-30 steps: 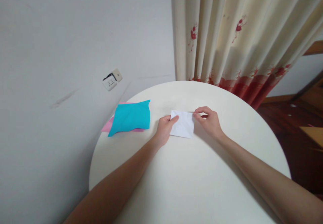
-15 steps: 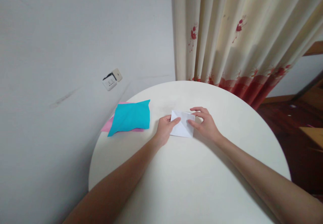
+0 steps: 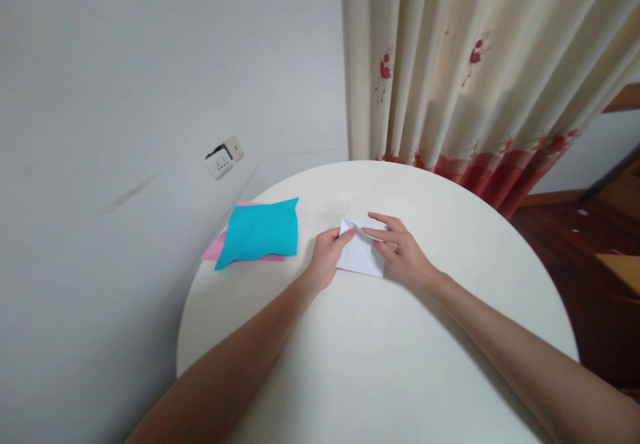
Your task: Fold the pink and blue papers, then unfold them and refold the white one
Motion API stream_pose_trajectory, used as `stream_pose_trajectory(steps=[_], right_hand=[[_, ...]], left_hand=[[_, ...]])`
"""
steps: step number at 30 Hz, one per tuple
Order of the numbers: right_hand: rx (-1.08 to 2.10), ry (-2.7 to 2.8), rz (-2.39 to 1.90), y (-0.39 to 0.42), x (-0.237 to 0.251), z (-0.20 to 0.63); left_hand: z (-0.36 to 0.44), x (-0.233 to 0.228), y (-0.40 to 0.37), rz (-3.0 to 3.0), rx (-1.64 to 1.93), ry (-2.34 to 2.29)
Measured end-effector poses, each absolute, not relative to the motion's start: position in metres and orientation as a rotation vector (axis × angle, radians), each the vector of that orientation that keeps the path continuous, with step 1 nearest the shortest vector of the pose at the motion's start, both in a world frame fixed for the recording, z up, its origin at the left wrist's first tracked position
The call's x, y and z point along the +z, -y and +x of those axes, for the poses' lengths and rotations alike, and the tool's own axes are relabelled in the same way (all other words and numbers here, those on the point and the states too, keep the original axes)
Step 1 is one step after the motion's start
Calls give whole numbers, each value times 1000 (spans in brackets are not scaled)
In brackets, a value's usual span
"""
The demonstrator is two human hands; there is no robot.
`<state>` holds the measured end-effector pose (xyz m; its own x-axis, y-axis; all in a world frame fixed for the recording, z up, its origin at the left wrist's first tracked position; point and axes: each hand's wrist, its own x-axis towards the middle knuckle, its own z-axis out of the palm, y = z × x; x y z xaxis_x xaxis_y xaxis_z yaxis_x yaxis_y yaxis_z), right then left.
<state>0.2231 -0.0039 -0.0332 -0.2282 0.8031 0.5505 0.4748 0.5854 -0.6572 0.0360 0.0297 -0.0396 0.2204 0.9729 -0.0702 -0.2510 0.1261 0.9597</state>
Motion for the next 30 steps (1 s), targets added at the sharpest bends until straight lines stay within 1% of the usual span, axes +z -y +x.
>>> stream_pose_trajectory(steps=[4, 13, 19, 23, 27, 30], right_hand=[[509, 1907, -996, 5, -35, 223], [523, 1944, -908, 2, -37, 227], [514, 2000, -942, 1, -38, 228], [507, 2054, -961, 5, -30, 229], [604, 2045, -936, 8, -20, 231], [776, 1769, -993, 6, -20, 228]], left_hand=[[37, -36, -29, 967, 1122, -902], [37, -33, -29, 863, 1135, -936], [37, -31, -26, 895, 1104, -916], [36, -31, -25, 922, 1069, -911], [35, -34, -27, 940, 1097, -908], [35, -38, -27, 983, 1118, -895]])
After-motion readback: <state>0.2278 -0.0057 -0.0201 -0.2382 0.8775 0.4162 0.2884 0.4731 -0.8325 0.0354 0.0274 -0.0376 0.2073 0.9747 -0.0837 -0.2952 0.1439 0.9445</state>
